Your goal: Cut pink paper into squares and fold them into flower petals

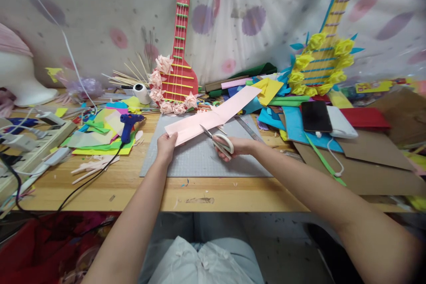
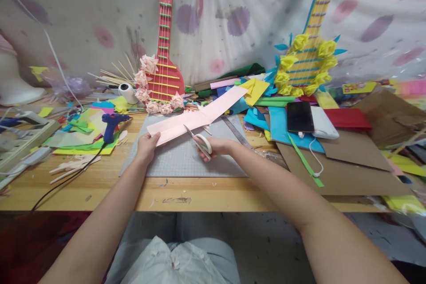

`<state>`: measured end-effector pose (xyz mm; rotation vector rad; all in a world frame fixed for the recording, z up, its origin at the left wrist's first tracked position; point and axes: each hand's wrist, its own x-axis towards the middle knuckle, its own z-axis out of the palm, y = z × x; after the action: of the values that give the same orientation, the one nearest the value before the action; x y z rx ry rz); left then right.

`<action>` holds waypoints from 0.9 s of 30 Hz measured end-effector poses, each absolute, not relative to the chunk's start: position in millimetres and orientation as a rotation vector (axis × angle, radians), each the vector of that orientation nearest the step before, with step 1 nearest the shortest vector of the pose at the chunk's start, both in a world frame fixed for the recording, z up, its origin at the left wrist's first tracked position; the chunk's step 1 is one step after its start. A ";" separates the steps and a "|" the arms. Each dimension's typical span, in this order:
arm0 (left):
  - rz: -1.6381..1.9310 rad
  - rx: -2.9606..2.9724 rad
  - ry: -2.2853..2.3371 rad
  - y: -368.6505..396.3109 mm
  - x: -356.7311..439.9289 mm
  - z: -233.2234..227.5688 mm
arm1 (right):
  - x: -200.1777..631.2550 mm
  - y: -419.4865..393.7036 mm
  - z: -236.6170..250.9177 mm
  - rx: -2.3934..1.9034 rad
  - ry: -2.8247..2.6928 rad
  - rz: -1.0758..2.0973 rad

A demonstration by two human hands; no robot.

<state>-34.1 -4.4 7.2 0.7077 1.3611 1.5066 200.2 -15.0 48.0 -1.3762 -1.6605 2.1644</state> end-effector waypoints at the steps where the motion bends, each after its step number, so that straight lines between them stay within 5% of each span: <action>1: 1.503 0.693 1.361 -4.6 -33.9 8.0 | 200.1 -13.7 48.2 -1.382 -1.657 2.180; 27: 1.484 0.648 1.334 -4.8 -38.2 9.3 | 183.8 15.3 46.6 -1.342 -1.624 2.279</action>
<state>-38.2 -4.8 9.3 0.6478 1.3338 1.4840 183.8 15.3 46.6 -1.3418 -1.6241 2.2794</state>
